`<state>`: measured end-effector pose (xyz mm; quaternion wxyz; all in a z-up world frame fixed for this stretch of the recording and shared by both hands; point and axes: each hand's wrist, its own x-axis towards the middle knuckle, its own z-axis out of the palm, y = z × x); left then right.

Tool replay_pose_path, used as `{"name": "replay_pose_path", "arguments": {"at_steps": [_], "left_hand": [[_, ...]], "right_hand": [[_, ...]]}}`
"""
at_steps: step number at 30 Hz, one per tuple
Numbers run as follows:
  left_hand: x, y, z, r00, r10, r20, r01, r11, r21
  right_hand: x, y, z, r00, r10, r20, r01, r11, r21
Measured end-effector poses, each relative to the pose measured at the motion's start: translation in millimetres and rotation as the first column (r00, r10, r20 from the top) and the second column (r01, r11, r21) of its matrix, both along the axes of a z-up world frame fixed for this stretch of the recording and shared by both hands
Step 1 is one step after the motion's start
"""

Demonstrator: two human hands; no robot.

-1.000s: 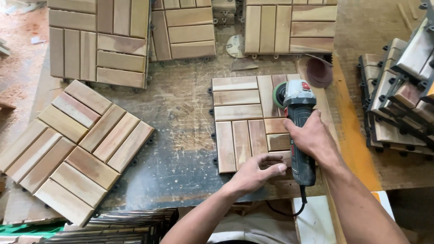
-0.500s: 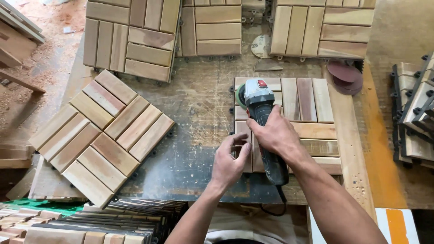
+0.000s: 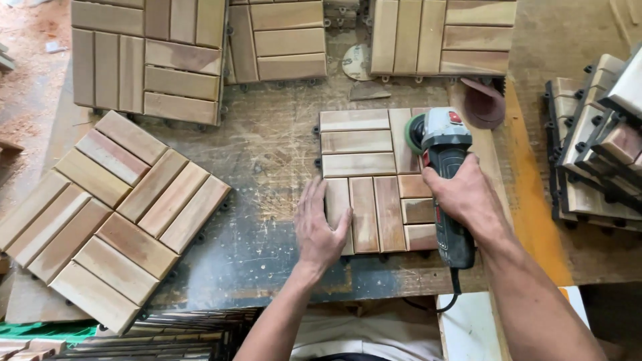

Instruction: Using a power sander to smooth the surface of wooden interlocking floor tiles on a workbench.

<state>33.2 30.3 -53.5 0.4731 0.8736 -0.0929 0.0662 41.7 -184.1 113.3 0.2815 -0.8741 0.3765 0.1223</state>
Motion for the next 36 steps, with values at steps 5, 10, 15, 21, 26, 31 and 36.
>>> {"name": "replay_pose_path", "arguments": {"at_steps": [5,10,15,21,26,31,36], "left_hand": [[22.6,-7.4,3.1,0.975,-0.121,-0.185,0.16,0.964,0.212],[33.9,-12.6,-1.0,0.97,-0.139,-0.2,0.198,0.93,0.311],[29.7,-11.2,-16.2,0.997,-0.073,-0.031,0.077,0.986,0.145],[23.9,-7.2,-9.5,0.999,0.01,0.052,-0.009,1.0,-0.018],[22.9,-6.8,-12.3,0.998,0.03,0.052,-0.027,0.997,-0.068],[24.6,-5.4,-19.3,0.992,0.071,0.101,-0.061,0.994,-0.091],[23.9,-5.0,-11.2,0.992,0.061,0.114,-0.052,0.995,-0.08]], "right_hand": [[-9.3,-24.2,6.7,1.0,-0.024,0.017,0.025,0.999,-0.034],[2.4,-16.5,15.0,0.99,-0.106,-0.098,0.1,0.993,-0.057],[2.9,-4.3,-2.6,0.999,0.032,-0.009,-0.032,0.999,0.017],[14.5,50.6,-2.3,0.986,0.168,-0.002,-0.168,0.984,0.066],[15.7,89.3,16.3,0.959,0.269,-0.09,-0.262,0.962,0.081],[24.4,95.1,8.4,0.945,0.317,-0.082,-0.309,0.946,0.103],[22.8,95.6,22.9,0.944,0.316,-0.095,-0.306,0.946,0.108]]}}
